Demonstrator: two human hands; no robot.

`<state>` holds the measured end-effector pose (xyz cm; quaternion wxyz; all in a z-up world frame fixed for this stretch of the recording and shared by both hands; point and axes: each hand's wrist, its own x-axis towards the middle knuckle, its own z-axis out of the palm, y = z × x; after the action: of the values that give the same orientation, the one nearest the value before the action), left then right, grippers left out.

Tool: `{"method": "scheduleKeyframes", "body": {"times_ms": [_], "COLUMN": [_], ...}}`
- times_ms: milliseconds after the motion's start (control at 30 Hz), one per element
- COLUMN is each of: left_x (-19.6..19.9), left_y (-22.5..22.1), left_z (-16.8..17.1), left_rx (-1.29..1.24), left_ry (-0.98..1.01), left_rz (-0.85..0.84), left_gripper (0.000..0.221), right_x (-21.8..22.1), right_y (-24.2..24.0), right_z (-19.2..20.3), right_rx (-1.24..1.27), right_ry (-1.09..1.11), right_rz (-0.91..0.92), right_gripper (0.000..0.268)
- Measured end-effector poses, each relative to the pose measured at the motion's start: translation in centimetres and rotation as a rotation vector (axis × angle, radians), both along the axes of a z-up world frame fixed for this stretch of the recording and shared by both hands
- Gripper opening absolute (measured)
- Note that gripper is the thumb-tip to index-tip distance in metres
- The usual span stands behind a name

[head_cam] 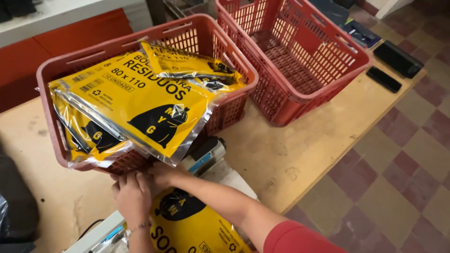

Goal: Sealing yellow plastic bags using a manual heat sealer and organizing them in crates.

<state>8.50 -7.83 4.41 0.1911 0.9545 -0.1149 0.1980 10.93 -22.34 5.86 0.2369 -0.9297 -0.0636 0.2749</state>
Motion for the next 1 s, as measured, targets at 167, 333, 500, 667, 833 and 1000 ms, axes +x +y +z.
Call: {"method": "scheduleKeyframes", "body": {"times_ms": [167,333,500,667,833,1000], "left_x": [3.5,4.1,4.1,7.1,3.8,1.7], "left_y": [-0.9,-1.8,-1.3,1.1,-0.4,-2.3], "left_z": [-2.2,-1.2,-2.7,-8.1,-3.1,4.5], "left_rx": [0.089,0.057,0.288,0.29,0.27,0.213], "left_ry": [0.302,0.731,0.659,0.682,0.766,0.826], "left_rz": [0.116,0.219,0.203,0.194,0.202,0.212], "left_gripper": [0.036,0.058,0.062,0.052,0.056,0.06], "right_x": [0.4,1.3,-1.1,-7.6,-14.3,-14.2], "right_y": [0.1,0.2,-0.5,1.8,2.3,-2.5], "right_z": [-2.9,-6.4,-5.1,6.4,24.0,30.2], "right_rx": [0.101,0.131,0.205,0.261,0.19,0.027], "right_ry": [-0.245,-0.333,-0.813,-1.54,-1.851,-2.298], "right_rz": [0.015,-0.053,-0.04,0.139,0.092,-0.147], "right_gripper": [0.052,0.034,0.029,0.016,0.027,0.018]}}
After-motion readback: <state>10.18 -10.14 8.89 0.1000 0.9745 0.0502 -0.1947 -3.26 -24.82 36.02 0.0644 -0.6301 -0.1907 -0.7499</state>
